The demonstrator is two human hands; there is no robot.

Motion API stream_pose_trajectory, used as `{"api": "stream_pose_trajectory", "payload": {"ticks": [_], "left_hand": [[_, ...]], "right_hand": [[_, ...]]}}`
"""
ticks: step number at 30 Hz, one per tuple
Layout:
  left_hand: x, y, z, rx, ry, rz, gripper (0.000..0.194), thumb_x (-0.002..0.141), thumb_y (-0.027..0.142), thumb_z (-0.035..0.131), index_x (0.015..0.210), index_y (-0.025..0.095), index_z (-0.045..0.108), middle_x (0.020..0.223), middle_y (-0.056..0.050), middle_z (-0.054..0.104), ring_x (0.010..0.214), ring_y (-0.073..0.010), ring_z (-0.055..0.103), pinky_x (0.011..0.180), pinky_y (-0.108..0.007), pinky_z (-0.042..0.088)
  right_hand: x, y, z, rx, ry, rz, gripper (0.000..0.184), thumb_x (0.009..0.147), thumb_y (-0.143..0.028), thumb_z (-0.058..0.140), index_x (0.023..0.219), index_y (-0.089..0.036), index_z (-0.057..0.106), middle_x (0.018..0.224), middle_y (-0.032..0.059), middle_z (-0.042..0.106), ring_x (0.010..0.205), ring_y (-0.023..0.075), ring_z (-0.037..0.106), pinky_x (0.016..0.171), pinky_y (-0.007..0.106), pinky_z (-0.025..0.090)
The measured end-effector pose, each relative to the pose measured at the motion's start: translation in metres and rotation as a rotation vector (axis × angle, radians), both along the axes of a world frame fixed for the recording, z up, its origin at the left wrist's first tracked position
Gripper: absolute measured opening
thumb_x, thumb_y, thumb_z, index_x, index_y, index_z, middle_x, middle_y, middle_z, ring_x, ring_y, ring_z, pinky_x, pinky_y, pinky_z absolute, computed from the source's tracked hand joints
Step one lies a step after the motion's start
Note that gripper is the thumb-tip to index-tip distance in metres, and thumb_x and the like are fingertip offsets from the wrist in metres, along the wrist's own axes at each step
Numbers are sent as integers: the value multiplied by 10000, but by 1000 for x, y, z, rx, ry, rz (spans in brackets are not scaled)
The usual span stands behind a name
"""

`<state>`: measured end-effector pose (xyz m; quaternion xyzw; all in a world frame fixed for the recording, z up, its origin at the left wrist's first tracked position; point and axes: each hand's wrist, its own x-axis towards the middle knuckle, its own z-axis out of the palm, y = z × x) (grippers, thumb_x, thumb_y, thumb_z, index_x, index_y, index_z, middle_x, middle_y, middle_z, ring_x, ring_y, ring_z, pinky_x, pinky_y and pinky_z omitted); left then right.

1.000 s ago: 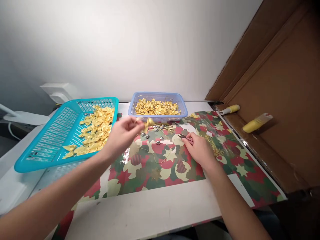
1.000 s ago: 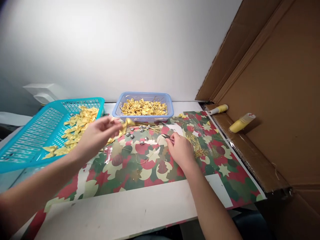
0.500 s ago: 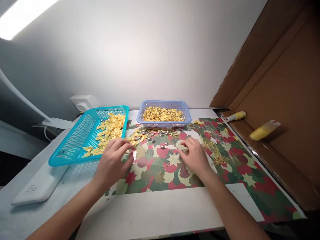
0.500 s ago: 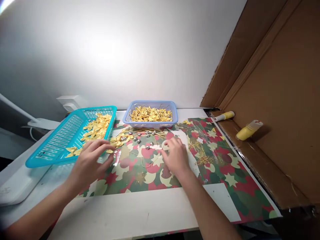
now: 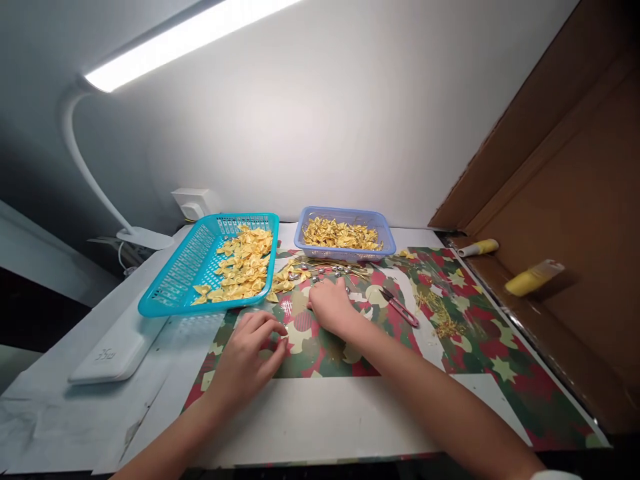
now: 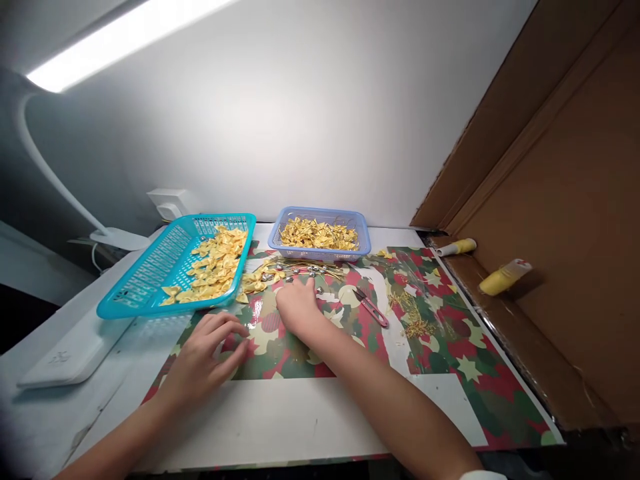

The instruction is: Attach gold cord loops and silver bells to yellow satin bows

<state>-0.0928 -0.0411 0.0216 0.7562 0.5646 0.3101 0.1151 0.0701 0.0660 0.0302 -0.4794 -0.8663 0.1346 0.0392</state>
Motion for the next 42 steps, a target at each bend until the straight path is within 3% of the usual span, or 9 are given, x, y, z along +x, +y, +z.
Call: {"api": "stream_pose_trajectory", "payload": {"ticks": [5, 9, 13, 18, 22, 26, 31, 37, 42], "left_hand": [[6, 8, 4, -217, -231, -17, 161, 858, 335, 557, 931, 223, 649, 1025, -78, 640, 912, -244, 592, 738, -337, 491], [31, 30, 13, -430, -640, -146, 376, 848, 421, 574, 1174, 234, 575, 1247, -94, 589, 1106, -249, 569, 899, -352, 475], [60, 53, 13, -534, -819, -279, 282, 875, 469, 512, 844, 201, 596, 879, -37, 615, 864, -193, 569, 754, -286, 472], [72, 65, 4, -568, -878, -327, 406, 868, 509, 430, 600, 215, 350, 586, 51, 320, 544, -118, 324, 538, -256, 358], [68, 64, -3, -624, -882, -333, 395, 881, 460, 395, 582, 222, 294, 576, 62, 260, 532, -112, 264, 533, -258, 316], [66, 61, -8, -676, -860, -338, 406, 891, 480, 387, 591, 223, 292, 586, 59, 244, 548, -120, 257, 549, -267, 305], [66, 59, -13, -727, -852, -343, 419, 891, 510, 394, 603, 227, 286, 593, 60, 221, 554, -125, 224, 544, -271, 285], [68, 63, -10, -732, -1022, -288, 432, 879, 539, 414, 606, 223, 302, 611, 42, 289, 577, -136, 319, 593, -291, 377], [67, 67, -9, -808, -1328, -113, 325, 751, 492, 690, 740, 178, 607, 706, 5, 530, 662, -119, 481, 639, -243, 440]], "right_hand": [[21, -8, 5, -53, 196, 28, 218, 955, -249, 477, 796, -174, 606, 897, 41, 691, 942, 191, 590, 845, 351, 415], [34, -17, 11, -106, 566, 43, 259, 986, -322, 391, 834, -188, 552, 914, 25, 638, 895, 143, 571, 755, 257, 458], [41, -20, 6, -130, 984, -50, 253, 934, -398, 464, 794, -204, 547, 902, 38, 581, 902, 180, 549, 747, 300, 477], [62, -18, -8, -210, 1108, -188, 223, 882, -413, 523, 909, -201, 587, 1002, 57, 609, 903, 171, 576, 815, 314, 470], [84, -20, -14, -187, 1058, -307, 250, 841, -384, 593, 1014, -207, 626, 1110, 65, 603, 896, 168, 581, 755, 297, 462], [90, -26, -12, -39, 969, -193, 207, 810, -322, 669, 996, -233, 682, 1069, 57, 622, 1030, 203, 564, 866, 346, 451], [83, -32, -9, 56, 872, -109, 38, 824, -234, 671, 829, -248, 706, 966, 33, 628, 960, 197, 560, 886, 377, 436], [84, -34, -10, 150, 758, -111, 107, 855, -188, 609, 763, -218, 653, 914, 36, 615, 923, 196, 532, 850, 367, 410], [85, -40, -11, 238, 591, -33, 113, 865, -207, 589, 768, -221, 643, 958, 37, 652, 920, 206, 513, 829, 379, 363]]}}
